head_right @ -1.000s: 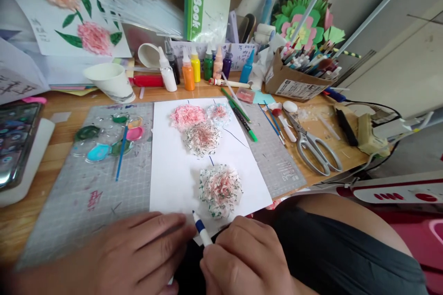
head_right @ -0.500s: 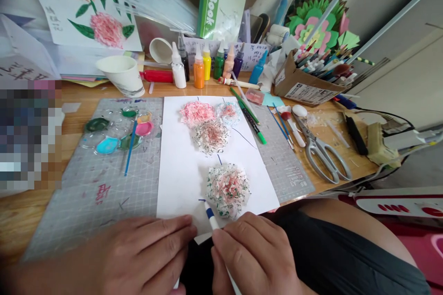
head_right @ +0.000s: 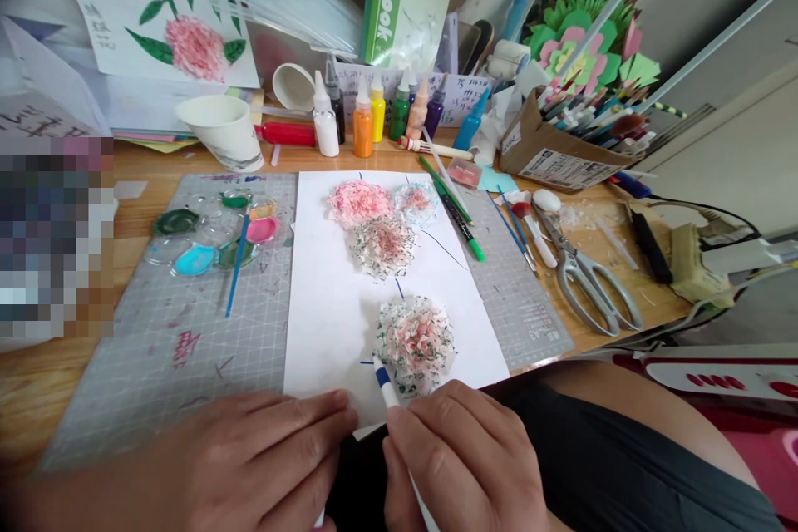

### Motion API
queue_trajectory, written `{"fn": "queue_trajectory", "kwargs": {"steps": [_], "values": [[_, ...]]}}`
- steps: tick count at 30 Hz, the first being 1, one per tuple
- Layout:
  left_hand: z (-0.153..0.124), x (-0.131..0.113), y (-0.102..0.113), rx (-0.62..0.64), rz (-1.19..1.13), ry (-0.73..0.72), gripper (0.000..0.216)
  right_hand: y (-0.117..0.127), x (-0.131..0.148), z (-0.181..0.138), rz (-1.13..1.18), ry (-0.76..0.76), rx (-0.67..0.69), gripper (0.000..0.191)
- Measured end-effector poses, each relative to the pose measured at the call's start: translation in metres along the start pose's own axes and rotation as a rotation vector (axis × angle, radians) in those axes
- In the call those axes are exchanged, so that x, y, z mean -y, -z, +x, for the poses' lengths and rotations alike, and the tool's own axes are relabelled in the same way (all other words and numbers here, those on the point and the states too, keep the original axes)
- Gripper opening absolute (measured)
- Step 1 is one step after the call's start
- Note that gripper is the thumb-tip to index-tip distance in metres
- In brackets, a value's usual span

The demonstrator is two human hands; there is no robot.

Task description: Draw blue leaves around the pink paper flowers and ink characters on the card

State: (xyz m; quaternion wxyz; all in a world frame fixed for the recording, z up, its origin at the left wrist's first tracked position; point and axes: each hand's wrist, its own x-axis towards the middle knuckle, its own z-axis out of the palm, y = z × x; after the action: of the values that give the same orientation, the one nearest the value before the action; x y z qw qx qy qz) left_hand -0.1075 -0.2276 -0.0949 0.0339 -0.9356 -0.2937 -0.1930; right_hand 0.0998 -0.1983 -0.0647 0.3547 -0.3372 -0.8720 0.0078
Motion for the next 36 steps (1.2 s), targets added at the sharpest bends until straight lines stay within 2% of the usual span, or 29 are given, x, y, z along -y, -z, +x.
{"fn": "queue_trajectory", "kwargs": {"steps": [5,10,17,20,24,28,31,36], "values": [[-0.001,-0.001,0.001,-0.014,-0.001,0.011,0.025,-0.002,0.001,-0.003,0.018,-0.011,0.040,0.017],[-0.002,0.000,0.000,-0.003,-0.029,0.010,0.016,-0.006,0.006,0.001,0.060,0.000,0.077,0.014],[0.000,-0.001,0.003,-0.026,-0.031,0.012,0.015,-0.008,0.009,0.002,0.068,0.022,0.119,0.014],[-0.003,-0.004,0.000,-0.046,-0.022,0.015,0.016,-0.004,0.009,-0.004,0.047,-0.031,0.075,0.013],[-0.004,-0.005,-0.003,-0.050,-0.030,0.102,0.023,0.004,0.007,-0.011,-0.003,-0.024,0.082,0.014],[-0.001,0.003,-0.004,-0.127,0.019,0.012,0.028,0.004,0.002,-0.016,-0.050,-0.050,0.009,0.013],[-0.001,0.006,-0.004,-0.114,0.031,-0.025,0.025,0.002,-0.001,-0.017,-0.037,-0.013,-0.081,0.013],[-0.002,0.005,-0.004,-0.122,0.042,-0.014,0.027,0.008,-0.001,-0.021,-0.051,-0.073,0.012,0.016]]}}
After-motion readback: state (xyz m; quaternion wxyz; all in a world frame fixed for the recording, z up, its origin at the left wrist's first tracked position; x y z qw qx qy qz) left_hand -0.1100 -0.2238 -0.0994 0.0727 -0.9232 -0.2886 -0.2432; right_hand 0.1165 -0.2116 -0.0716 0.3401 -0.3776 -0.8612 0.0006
